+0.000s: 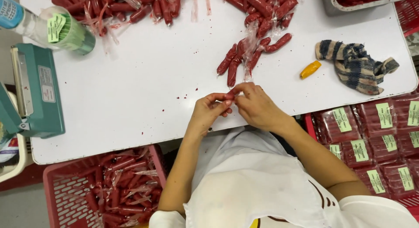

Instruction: The person ties links of raw sausage together by hand on a white work table. They pick up individual sausage links, twist them to form a chain, and place the finished bundles on the table. The workspace includes a red basket filled with packaged sausages and a container of raw meat.

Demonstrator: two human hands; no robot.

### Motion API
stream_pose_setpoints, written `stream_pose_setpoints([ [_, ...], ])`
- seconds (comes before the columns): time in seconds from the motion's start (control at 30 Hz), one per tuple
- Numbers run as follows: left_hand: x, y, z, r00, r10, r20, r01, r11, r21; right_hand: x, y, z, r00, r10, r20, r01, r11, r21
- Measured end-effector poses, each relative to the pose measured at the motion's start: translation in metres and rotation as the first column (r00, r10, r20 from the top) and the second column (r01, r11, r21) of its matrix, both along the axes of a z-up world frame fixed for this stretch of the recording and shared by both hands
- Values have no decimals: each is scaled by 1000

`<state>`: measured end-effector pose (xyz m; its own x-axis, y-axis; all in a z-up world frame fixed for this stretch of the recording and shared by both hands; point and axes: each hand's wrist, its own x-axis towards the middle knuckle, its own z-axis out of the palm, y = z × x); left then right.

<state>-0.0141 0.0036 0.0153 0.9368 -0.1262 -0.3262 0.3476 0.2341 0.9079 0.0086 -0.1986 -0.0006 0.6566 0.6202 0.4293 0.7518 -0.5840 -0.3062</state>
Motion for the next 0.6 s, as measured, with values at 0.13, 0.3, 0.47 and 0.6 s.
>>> stream_pose_setpoints([
  [0.13,17,-10,-31,984,-100,146,49,947,317,3,-13,12,901,124,-415,-3,960,280],
  [0.3,20,-34,-29,721,-394,570,-135,726,674,10,-23,-24,853,123,-507,177,846,503],
  [0.47,16,-30,-22,663,-420,619,-224,678,700,7,-19,-25,730,298,-615,253,718,648],
  [0.6,11,-26,-26,722,-238,650,-268,770,579,9,-7,-28,727,325,-606,173,767,618],
])
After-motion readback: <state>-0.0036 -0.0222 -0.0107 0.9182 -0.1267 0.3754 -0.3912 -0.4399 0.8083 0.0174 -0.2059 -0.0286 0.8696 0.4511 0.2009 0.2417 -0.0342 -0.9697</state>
